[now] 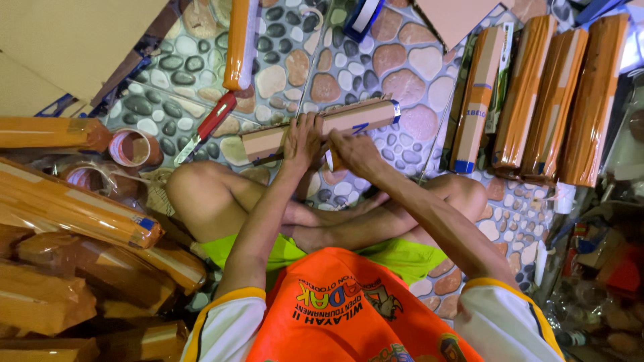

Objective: The person sits on the floor and wraps multiple flat cardboard items in clear plastic film. They roll the film around the item, fold the ends, and secure the package with brown packing tape. The person uses a red utility knife to cut the film and tape as needed.

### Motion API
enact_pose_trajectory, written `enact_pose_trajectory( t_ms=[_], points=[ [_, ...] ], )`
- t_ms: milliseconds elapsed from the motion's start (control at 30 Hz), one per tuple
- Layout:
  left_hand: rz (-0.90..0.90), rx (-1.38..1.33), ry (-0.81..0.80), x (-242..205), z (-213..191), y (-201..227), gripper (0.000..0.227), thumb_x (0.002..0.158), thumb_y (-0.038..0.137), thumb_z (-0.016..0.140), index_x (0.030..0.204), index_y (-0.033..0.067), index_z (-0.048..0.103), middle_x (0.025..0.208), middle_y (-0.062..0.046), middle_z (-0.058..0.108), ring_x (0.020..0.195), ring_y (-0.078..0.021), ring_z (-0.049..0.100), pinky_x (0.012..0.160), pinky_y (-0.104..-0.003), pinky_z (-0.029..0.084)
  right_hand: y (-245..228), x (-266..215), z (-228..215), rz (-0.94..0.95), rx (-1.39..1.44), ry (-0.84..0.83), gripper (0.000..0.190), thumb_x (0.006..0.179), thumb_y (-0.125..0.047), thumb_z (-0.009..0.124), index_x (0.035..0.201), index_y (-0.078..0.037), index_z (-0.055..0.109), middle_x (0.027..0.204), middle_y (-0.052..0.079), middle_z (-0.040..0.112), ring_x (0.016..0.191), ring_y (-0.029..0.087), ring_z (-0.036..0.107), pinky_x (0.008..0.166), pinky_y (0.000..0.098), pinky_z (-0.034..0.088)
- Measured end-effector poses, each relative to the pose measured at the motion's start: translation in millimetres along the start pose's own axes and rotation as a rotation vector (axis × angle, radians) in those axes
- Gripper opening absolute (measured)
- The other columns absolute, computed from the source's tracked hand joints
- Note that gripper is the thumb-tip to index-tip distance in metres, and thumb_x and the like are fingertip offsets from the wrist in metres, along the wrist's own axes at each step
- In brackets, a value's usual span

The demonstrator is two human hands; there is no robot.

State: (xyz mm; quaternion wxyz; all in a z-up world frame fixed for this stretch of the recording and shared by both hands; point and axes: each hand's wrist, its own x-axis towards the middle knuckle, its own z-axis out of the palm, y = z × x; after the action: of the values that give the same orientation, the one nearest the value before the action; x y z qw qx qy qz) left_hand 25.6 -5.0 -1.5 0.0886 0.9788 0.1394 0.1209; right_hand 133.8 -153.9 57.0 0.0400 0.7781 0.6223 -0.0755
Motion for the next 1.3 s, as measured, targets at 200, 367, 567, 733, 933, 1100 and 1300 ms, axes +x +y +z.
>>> enact_pose_trajectory(
  t_ms=[200,367,567,733,933,1100,1300],
  points=[
    [-0.029,-0.028,-0.055,-3.2,1.8,2.6,0.057,0.076,0.048,0.082,0.109,0.0105,0.054,0.106,-0.007,0.053,0.098,-0.027,0.054,0.088,-0.043,0.041,-11.1,-33.2,-5.8,0.254,0.692,-0.227,0.036,0.085,-0.027,0.073,0.118,-0.017,0.06,0.093,0.006,0.08,0.093,0.036,0.077,0.083,0.0509,0.058],
    [0.041,0.053,0.035,-2.4,-2.2,-3.2,0.038,0.09,0.032,0.075,0.112,0.0085,0.056,0.104,-0.008,0.057,0.097,-0.0264,0.056,0.085,-0.04,0.042,-0.5,-21.5,11.9,0.179,0.437,0.049,0.043,0.084,-0.028,0.085,0.12,-0.008,0.073,0.118,0.012,0.062,0.111,0.037,0.064,0.095,0.0467,0.053],
    [0.034,0.144,0.129,4.2,-8.0,-0.4,0.014,0.101,0.02,0.054,0.109,0.0094,0.057,0.098,-0.008,0.056,0.088,-0.0239,0.054,0.08,-0.038,0.039,2.5,-26.1,32.5,0.098,0.233,0.055,0.007,0.089,-0.02,0.066,0.096,-0.017,0.068,0.089,0.005,0.06,0.085,0.03,0.067,0.072,0.0423,0.056],
    [0.013,0.129,0.086,-0.9,9.4,-0.2,0.021,0.099,0.02,0.056,0.115,0.0073,0.057,0.103,-0.01,0.055,0.093,-0.0258,0.055,0.084,-0.04,0.039,-10.4,-110.1,50.0,-0.086,0.287,-0.061,0.013,0.082,-0.02,0.066,0.094,-0.02,0.069,0.082,0.005,0.064,0.079,0.031,0.071,0.068,0.047,0.057],
    [-0.035,0.19,0.12,-20.8,11.3,23.2,0.045,0.085,0.045,0.065,0.113,0.0105,0.06,0.111,-0.013,0.058,0.106,-0.0298,0.056,0.099,-0.045,0.043,36.2,-25.1,-1.5,0.017,0.595,0.093,0.016,0.087,-0.022,0.075,0.099,-0.012,0.072,0.092,0.013,0.071,0.09,0.039,0.07,0.08,0.0492,0.055],
    [-0.082,0.272,0.14,-32.0,14.3,37.5,0.039,0.099,0.035,0.058,0.125,0.0066,0.06,0.125,-0.017,0.058,0.119,-0.0342,0.056,0.104,-0.049,0.041,52.5,82.7,-12.6,0.047,0.687,0.141,0.014,0.089,-0.023,0.081,0.095,-0.014,0.072,0.089,0.008,0.069,0.089,0.034,0.071,0.08,0.0478,0.054],
    [-0.144,0.328,0.115,-42.6,40.5,43.7,0.064,0.088,0.05,0.056,0.136,0.0084,0.057,0.133,-0.017,0.06,0.126,-0.0351,0.057,0.108,-0.049,0.042,36.6,106.9,-0.7,0.293,0.68,-0.527,0.039,0.09,-0.048,0.066,0.113,-0.017,0.075,0.114,0.022,0.076,0.113,0.044,0.072,0.1,0.0543,0.055]
  ],
)
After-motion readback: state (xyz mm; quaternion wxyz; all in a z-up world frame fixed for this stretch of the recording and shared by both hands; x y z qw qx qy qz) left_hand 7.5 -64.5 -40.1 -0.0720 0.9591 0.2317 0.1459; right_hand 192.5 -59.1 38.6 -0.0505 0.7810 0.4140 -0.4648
